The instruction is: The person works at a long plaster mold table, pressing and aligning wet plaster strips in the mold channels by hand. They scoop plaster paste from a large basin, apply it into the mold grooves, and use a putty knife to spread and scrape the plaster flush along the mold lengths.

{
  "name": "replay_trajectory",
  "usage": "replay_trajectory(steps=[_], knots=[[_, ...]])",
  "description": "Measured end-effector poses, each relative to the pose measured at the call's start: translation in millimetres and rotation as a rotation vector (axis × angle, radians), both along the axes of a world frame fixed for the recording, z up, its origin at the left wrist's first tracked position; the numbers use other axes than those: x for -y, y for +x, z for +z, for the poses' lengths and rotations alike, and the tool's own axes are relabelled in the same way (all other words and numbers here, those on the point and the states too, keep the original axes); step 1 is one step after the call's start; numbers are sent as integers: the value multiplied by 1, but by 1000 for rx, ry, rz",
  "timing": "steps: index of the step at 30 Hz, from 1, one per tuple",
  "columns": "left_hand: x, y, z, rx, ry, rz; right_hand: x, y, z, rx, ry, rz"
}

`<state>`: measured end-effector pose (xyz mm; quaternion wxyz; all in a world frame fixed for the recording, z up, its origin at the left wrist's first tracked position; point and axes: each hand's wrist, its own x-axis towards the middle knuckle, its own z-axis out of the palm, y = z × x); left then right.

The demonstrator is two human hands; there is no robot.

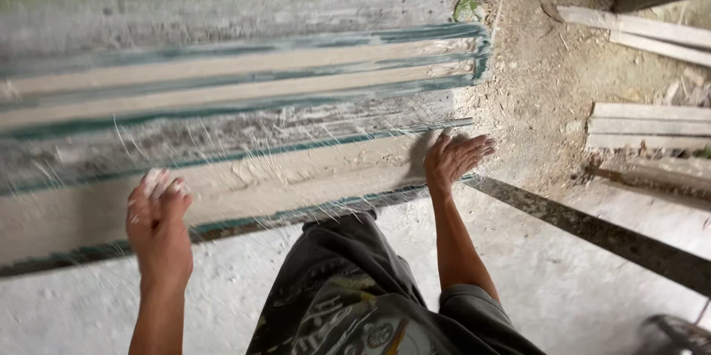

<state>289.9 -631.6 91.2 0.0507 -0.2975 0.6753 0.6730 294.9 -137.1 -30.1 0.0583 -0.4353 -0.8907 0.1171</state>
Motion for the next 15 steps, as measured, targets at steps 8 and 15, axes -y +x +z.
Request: replay_trajectory(steps=[8,15], knots=[[34,-26,26,138,-19,-28,-5,-25,4,213,-124,-141],[75,-43,35,125,-156,-262,4,-31,-3,276,-120,-250]])
